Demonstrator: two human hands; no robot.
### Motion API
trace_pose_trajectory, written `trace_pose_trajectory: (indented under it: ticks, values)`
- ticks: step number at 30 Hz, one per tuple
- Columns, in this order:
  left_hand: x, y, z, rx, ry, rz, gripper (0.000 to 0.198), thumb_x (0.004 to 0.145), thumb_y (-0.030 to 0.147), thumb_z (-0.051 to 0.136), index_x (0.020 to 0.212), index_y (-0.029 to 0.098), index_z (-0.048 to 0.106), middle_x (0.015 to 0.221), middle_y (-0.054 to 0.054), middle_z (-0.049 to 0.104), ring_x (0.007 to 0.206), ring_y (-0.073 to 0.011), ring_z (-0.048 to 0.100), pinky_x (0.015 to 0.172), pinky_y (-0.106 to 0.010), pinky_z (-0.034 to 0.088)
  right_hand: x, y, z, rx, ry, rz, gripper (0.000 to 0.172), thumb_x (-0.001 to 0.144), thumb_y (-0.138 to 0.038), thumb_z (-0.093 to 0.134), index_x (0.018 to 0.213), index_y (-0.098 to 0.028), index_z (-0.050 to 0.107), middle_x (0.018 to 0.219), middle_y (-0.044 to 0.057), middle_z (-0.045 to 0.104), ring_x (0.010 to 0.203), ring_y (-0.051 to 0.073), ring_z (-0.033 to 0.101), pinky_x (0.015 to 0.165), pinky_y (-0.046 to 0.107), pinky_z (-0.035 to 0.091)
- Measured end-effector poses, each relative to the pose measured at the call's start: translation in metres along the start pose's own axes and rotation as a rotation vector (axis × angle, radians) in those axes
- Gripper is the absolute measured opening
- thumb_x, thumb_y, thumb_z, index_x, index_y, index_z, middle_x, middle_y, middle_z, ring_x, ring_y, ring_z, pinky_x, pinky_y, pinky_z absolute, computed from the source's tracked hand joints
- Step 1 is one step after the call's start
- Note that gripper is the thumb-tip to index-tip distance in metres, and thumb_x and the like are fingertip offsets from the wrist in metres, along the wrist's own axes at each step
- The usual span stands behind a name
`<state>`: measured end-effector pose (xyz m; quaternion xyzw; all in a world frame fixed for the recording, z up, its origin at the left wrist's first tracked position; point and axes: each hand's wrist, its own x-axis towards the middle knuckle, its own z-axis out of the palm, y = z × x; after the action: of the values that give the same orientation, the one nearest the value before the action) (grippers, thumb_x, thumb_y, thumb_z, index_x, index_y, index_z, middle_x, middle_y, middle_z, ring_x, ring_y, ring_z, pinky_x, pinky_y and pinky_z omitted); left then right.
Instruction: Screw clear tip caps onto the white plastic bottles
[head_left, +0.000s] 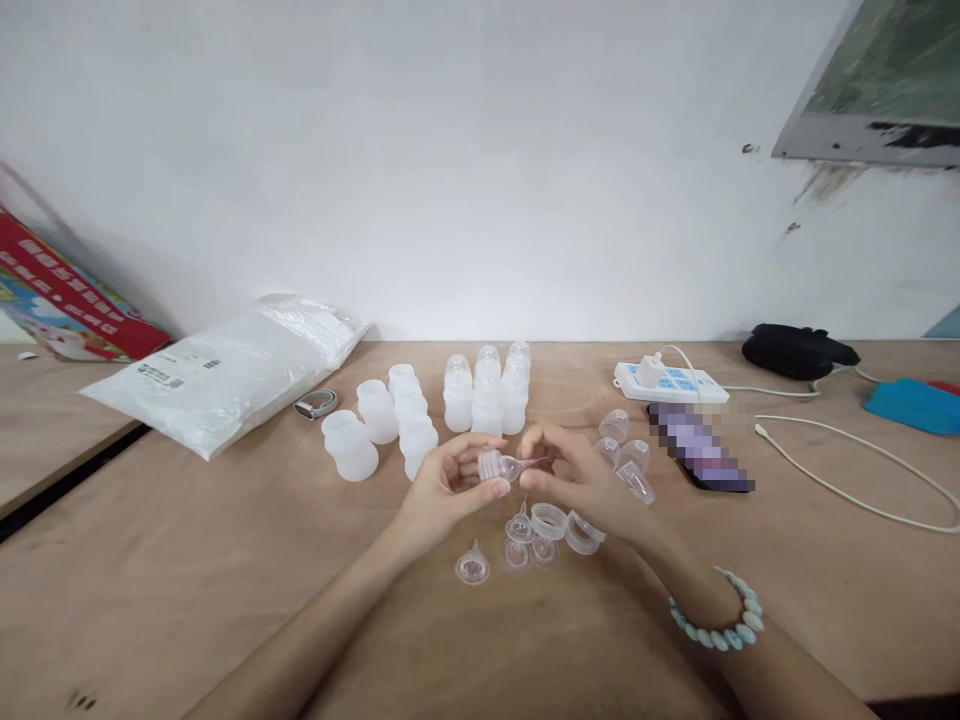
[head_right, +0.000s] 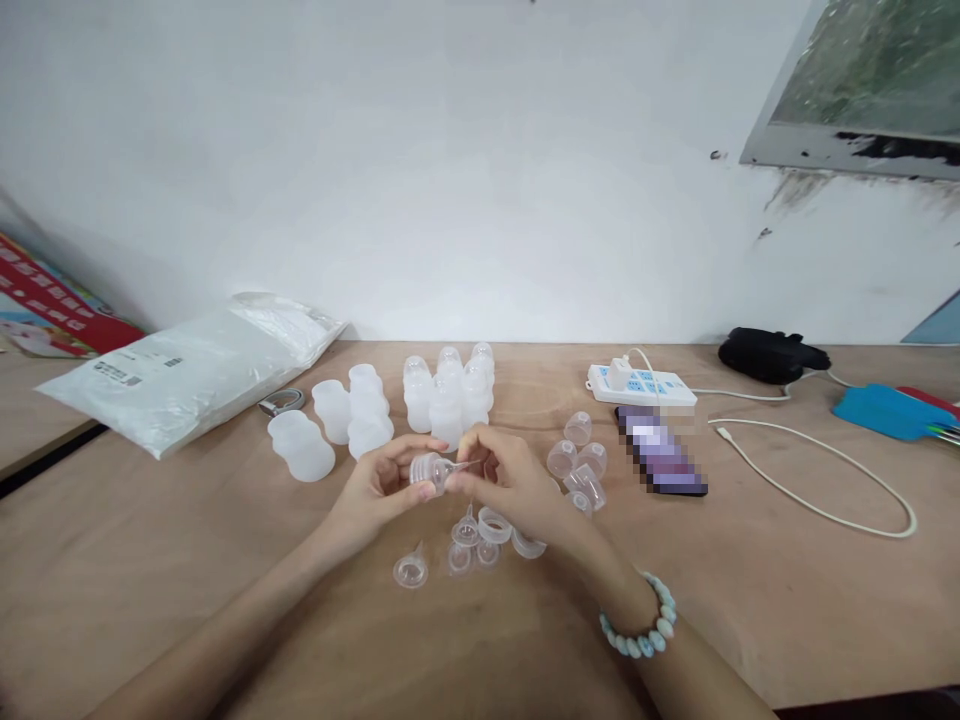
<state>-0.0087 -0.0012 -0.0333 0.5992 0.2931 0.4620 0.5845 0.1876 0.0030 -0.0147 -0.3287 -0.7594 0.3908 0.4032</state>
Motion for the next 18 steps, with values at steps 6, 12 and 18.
trace_pose_trajectory:
  ticks: [6, 12, 18]
  values:
    - [-0.004, 0.001, -0.006, 0.200, -0.017, 0.087, 0.052, 0.082, 0.056, 0.067, 0.113, 0.022, 0.044, 0.088, -0.003, 0.068, 0.075, -0.0169, 0.064, 0.068, -0.028, 0.049, 0.001, 0.002, 0.005, -0.175, 0.028, -0.236, 0.034, 0.084, -0.028, 0.077, 0.115, -0.024, 0.063, 0.103, 0.005, 0.056, 0.090, 0.021, 0.054, 0.076, 0.032, 0.046]
    - [-0.006, 0.023, -0.034, 1.356, 0.544, 0.370, 0.051, 0.088, 0.059, 0.055, 0.116, 0.017, 0.051, 0.109, -0.011, 0.061, 0.084, -0.0239, 0.060, 0.064, -0.031, 0.043, 0.003, 0.007, 0.001, -0.103, 0.156, -0.193, 0.030, 0.083, -0.024, 0.075, 0.110, -0.025, 0.062, 0.105, 0.005, 0.059, 0.091, 0.021, 0.055, 0.074, 0.032, 0.047]
    - [0.000, 0.025, -0.050, 1.823, 0.507, 0.086, 0.046, 0.085, 0.056, 0.061, 0.104, 0.014, 0.061, 0.106, -0.013, 0.064, 0.097, -0.0325, 0.061, 0.059, -0.033, 0.042, 0.003, 0.006, 0.001, -0.080, 0.164, -0.178, 0.029, 0.082, -0.024, 0.075, 0.108, -0.024, 0.063, 0.102, 0.004, 0.061, 0.090, 0.021, 0.056, 0.076, 0.034, 0.047]
